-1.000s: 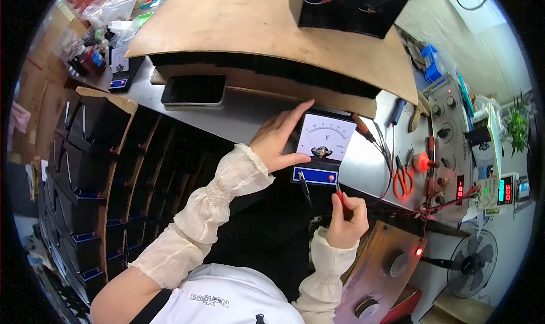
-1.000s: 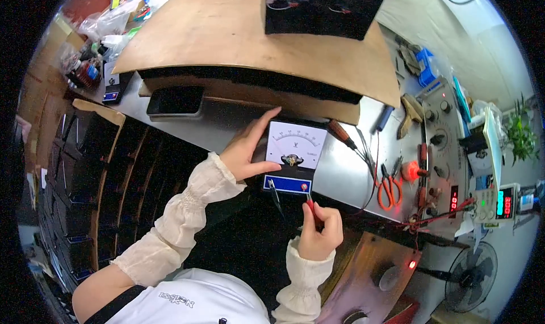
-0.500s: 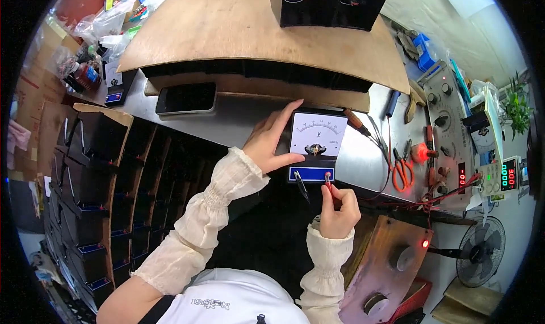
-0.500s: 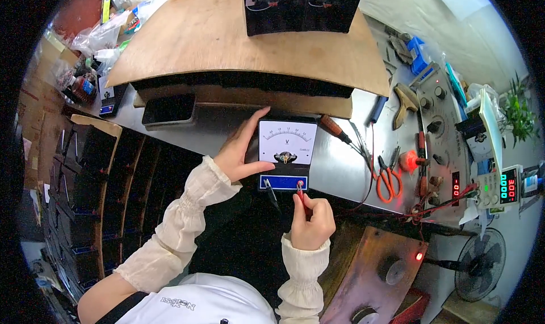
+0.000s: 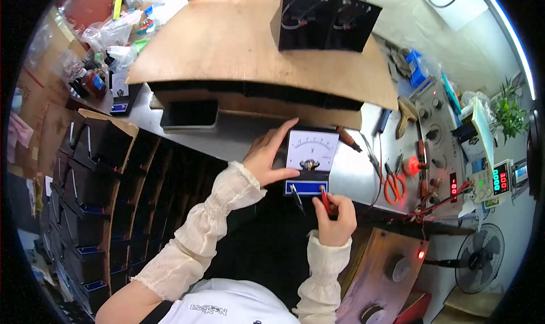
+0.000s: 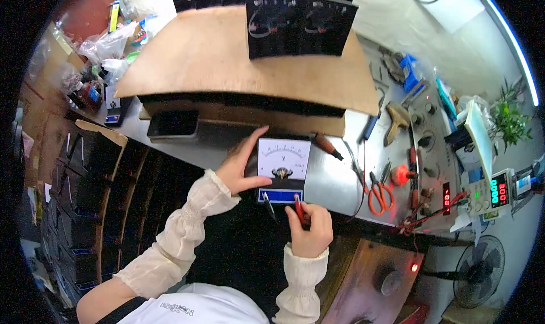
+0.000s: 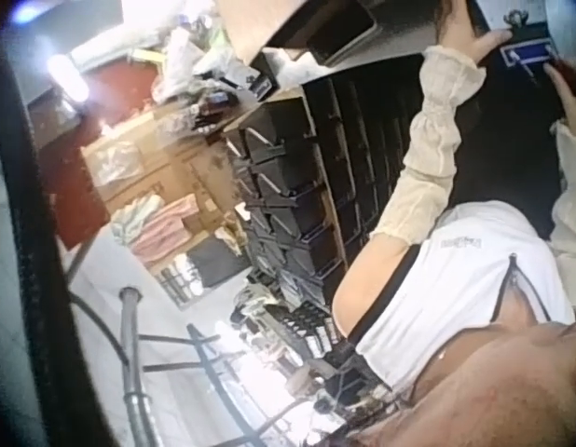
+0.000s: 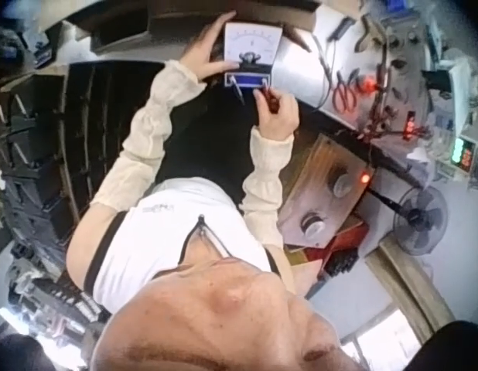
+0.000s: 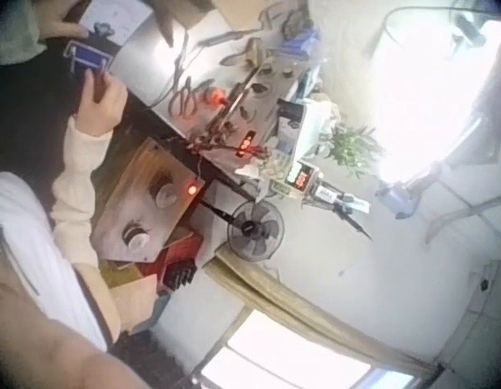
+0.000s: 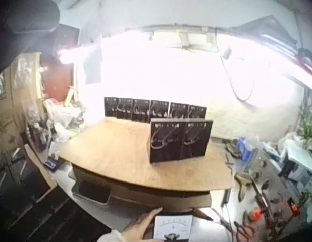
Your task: Testing and sorting analog voltmeters using a testing station on a workbench.
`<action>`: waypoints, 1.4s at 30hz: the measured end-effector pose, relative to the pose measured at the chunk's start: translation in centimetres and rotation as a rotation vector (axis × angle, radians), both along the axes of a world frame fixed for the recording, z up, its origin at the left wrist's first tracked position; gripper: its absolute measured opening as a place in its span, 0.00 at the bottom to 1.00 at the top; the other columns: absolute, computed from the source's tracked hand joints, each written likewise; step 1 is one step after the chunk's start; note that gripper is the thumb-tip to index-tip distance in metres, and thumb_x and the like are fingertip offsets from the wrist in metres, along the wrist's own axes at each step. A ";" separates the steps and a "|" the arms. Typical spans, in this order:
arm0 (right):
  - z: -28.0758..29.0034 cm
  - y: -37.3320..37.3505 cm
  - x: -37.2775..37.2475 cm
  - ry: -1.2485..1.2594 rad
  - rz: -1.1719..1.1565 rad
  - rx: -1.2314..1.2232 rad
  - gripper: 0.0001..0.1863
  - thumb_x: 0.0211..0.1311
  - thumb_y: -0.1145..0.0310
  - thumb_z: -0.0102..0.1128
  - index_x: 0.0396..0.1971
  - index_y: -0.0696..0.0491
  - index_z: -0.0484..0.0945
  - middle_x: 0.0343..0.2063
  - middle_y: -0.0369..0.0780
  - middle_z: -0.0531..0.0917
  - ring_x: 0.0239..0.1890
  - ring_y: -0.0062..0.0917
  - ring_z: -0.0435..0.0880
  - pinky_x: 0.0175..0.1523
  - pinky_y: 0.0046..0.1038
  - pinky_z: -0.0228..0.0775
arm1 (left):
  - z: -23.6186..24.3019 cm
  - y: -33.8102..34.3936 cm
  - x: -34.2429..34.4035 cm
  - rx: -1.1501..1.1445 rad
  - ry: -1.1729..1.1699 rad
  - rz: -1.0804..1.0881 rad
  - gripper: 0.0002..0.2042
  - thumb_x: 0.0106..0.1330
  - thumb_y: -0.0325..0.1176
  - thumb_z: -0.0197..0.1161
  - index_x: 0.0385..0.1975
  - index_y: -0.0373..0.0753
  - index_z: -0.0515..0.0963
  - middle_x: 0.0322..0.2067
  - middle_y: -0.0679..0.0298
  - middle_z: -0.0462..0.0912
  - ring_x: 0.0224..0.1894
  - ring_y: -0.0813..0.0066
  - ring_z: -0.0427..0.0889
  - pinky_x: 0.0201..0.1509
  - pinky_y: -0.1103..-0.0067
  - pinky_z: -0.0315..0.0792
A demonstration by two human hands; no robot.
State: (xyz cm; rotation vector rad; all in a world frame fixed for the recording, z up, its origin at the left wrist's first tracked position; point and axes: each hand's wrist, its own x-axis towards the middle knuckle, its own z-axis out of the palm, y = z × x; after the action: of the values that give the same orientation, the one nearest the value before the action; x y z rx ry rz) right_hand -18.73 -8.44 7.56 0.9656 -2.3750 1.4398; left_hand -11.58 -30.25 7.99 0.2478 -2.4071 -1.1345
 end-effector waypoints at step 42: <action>-8.9 37.5 7.1 -0.343 -1.809 0.407 0.63 0.40 0.43 0.74 0.66 0.70 0.49 0.63 0.63 0.61 0.65 0.53 0.63 0.68 0.45 0.58 | -0.5 17.9 0.7 -0.073 -0.264 -0.751 0.20 0.55 0.21 0.67 0.50 0.35 0.79 0.42 0.55 0.82 0.43 0.59 0.82 0.49 0.72 0.75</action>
State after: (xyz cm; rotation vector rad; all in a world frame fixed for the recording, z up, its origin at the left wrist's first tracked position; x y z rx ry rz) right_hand -11.65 29.04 -1.32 -1.3153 -2.2340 0.3135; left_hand -10.93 -12.36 7.50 -0.6233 -2.8632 -1.3686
